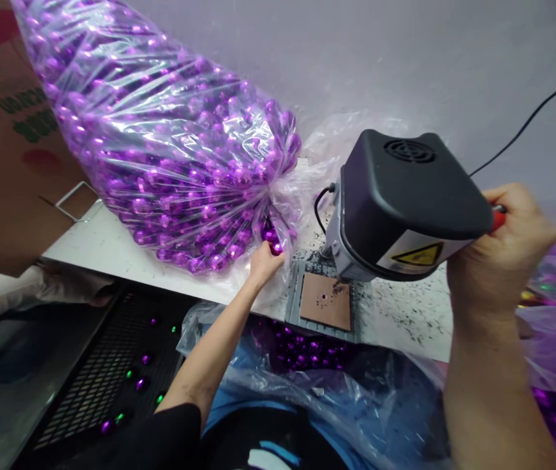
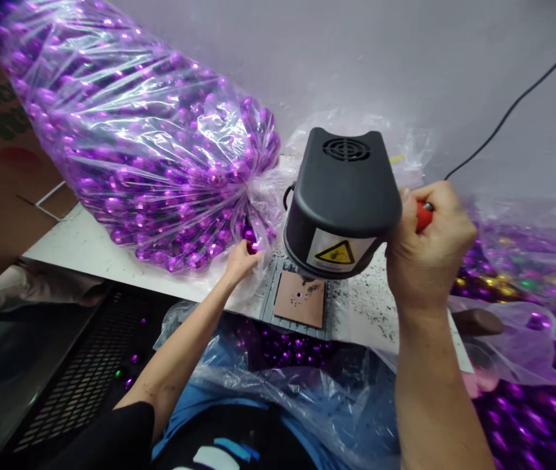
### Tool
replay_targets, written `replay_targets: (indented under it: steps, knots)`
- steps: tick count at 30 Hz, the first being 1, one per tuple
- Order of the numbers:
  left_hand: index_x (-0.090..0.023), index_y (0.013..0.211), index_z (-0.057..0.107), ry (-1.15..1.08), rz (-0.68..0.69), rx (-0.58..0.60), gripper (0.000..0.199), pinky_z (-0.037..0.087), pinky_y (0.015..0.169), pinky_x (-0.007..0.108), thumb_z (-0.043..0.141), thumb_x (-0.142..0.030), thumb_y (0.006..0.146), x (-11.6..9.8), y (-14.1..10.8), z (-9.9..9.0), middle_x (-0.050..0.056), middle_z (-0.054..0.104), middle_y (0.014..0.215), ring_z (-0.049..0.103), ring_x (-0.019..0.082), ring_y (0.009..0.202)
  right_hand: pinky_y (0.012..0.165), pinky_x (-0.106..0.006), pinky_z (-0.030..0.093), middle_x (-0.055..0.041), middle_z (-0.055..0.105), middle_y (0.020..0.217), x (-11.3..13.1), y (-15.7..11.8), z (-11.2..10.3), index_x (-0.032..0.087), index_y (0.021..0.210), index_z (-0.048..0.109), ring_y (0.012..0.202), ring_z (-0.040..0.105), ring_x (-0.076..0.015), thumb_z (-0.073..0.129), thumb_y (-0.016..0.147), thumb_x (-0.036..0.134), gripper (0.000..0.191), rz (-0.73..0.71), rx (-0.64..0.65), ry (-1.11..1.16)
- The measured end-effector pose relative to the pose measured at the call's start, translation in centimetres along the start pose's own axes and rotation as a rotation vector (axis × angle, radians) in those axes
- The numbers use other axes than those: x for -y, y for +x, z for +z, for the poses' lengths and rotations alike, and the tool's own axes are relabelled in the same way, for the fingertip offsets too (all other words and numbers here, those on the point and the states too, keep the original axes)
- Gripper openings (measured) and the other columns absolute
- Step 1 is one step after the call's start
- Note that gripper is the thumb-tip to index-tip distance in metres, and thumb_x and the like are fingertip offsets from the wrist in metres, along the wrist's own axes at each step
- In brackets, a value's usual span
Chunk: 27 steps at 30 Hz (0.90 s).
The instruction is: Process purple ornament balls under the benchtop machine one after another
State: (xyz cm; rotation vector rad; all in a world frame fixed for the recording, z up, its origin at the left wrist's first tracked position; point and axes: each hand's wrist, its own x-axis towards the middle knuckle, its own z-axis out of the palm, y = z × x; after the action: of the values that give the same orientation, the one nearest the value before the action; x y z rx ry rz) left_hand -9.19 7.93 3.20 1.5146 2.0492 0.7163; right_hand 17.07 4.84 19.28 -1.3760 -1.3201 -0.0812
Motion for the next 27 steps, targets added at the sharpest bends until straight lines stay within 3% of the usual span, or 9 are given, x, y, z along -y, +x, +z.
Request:
replay_targets:
  steps: [2,5,8,10,16,20,23,27]
  knots:
    - [-0.015,0.116,0.055,-0.220,0.017,0.001,0.044,0.053,0.071,0.030,0.067,-0.038,0.080,1.0,-1.3,-1.1,0.008,0.069,0.097,0.067,0.019,0.082,0.058,-0.019,0.025,0.0025,0.042,0.059,0.1,0.0,-0.1,0.011,0.070,0.053,0.058,0.033,-0.0004,0.054,0.075,0.037,0.026,0.003,0.028,-0.001]
    - [-0.020,0.125,0.049,-0.719,0.078,0.045,0.059,0.054,0.066,0.028,0.074,-0.038,0.075,2.3,-4.1,-3.5,0.003,0.063,0.098,0.064,0.013,0.072,0.057,-0.020,0.023,0.0023,0.040,0.058,0.0,0.1,-0.1,0.011,0.070,0.052,0.057,0.032,-0.0003,0.052,0.077,0.039,0.029,-0.036,0.030,-0.012]
    - [-0.023,0.122,0.051,-1.025,0.091,0.238,0.058,0.056,0.072,0.030,0.078,-0.035,0.072,2.3,-6.8,-5.2,0.002,0.062,0.103,0.066,0.013,0.076,0.060,-0.020,0.024,0.0013,0.043,0.061,-0.2,0.1,0.2,0.010,0.070,0.051,0.059,0.034,0.0002,0.050,0.080,0.040,0.032,-0.078,-0.006,-0.010]
    - [-0.023,0.122,0.051,-1.149,0.057,0.382,0.056,0.056,0.074,0.031,0.078,-0.034,0.074,1.8,-8.2,-5.4,0.003,0.062,0.104,0.068,0.016,0.081,0.061,-0.020,0.024,0.0012,0.043,0.063,-0.4,0.1,0.3,0.010,0.071,0.052,0.061,0.035,0.0005,0.050,0.082,0.041,0.033,-0.082,-0.017,0.001]
    - [-0.022,0.118,0.054,-1.285,-0.078,0.652,0.049,0.053,0.066,0.030,0.075,-0.042,0.078,0.4,-10.4,-3.1,0.006,0.065,0.101,0.068,0.017,0.077,0.064,-0.019,0.025,0.0030,0.037,0.064,0.0,0.2,0.2,0.009,0.073,0.049,0.062,0.029,0.0008,0.052,0.085,0.033,0.028,-0.059,0.025,0.018]
    - [-0.026,0.125,0.054,-1.355,-0.140,0.754,0.055,0.050,0.065,0.029,0.072,-0.049,0.079,0.9,-10.8,-2.7,0.010,0.065,0.117,0.065,0.017,0.081,0.064,-0.019,0.025,0.0035,0.037,0.065,0.6,0.1,0.1,0.010,0.072,0.045,0.063,0.029,0.0002,0.049,0.089,0.035,0.030,-0.061,0.050,0.001]
    - [-0.022,0.120,0.057,-1.333,-0.214,0.849,0.050,0.047,0.058,0.028,0.065,-0.055,0.083,1.6,-11.1,-2.6,0.011,0.068,0.107,0.063,0.016,0.071,0.064,-0.018,0.023,0.0041,0.033,0.064,0.9,0.0,0.2,0.011,0.071,0.041,0.063,0.027,0.0004,0.046,0.091,0.036,0.032,-0.060,0.058,0.015]
    - [-0.026,0.121,0.055,-1.310,-0.247,0.876,0.049,0.050,0.066,0.029,0.076,-0.037,0.078,2.0,-11.7,-2.1,0.007,0.067,0.111,0.068,0.018,0.082,0.062,-0.017,0.023,0.0045,0.031,0.063,0.7,0.0,0.4,0.011,0.072,0.040,0.062,0.025,0.0008,0.045,0.092,0.036,0.033,-0.057,0.056,0.022]
